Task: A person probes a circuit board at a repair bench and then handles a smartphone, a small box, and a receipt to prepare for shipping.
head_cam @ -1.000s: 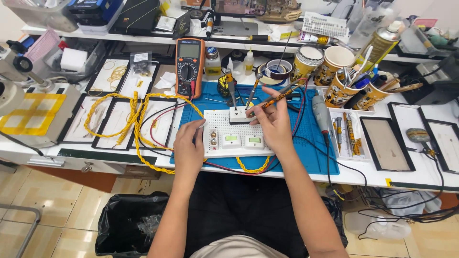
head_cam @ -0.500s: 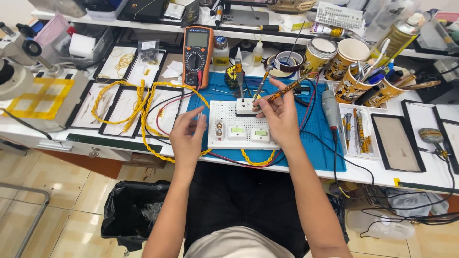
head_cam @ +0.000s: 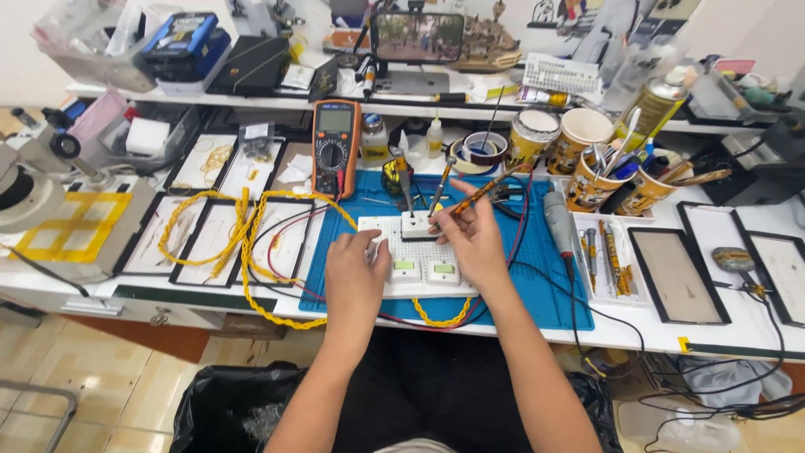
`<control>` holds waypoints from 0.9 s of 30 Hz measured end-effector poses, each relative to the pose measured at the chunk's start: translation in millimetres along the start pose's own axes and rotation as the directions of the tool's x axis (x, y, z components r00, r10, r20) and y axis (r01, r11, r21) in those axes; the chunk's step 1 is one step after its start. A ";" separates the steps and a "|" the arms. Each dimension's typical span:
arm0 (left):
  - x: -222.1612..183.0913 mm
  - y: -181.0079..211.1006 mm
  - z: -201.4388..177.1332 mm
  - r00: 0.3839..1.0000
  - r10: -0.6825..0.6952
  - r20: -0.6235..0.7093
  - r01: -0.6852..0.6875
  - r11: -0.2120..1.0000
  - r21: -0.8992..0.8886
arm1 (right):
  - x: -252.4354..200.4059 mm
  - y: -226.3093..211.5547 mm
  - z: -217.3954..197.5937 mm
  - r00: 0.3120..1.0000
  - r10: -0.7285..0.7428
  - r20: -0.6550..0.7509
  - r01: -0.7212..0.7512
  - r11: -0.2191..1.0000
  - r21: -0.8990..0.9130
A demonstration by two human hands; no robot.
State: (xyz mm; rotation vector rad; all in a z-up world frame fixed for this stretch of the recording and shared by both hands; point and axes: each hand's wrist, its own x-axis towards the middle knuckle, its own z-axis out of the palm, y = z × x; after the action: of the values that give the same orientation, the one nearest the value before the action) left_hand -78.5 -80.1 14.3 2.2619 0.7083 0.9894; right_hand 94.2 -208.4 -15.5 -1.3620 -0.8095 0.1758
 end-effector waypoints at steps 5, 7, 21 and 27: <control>-2.6 0.9 11.7 1.000 -0.028 -0.003 0.028 0.998 0.055 | 1.6 -7.1 -0.8 0.997 0.074 0.000 -0.074 0.997 -0.026; -6.5 -6.1 21.8 0.999 -0.041 -0.004 0.042 0.994 0.098 | 0.8 -17.4 0.2 0.996 0.087 -0.006 -0.087 0.995 -0.040; -5.3 -14.1 24.7 0.953 -0.252 0.171 0.236 0.966 0.107 | 1.4 -37.4 6.9 0.953 0.297 -0.062 -0.302 0.943 -0.136; -8.8 -8.9 12.4 0.945 -0.250 0.211 0.236 0.968 0.088 | -0.5 -32.4 6.6 0.968 0.248 -0.028 -0.250 0.958 -0.139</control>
State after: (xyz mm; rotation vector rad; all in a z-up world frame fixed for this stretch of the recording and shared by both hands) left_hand -76.2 -83.1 -3.0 2.2248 0.9031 0.5967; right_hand 79.1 -211.2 13.7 -1.5978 -0.6491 0.3129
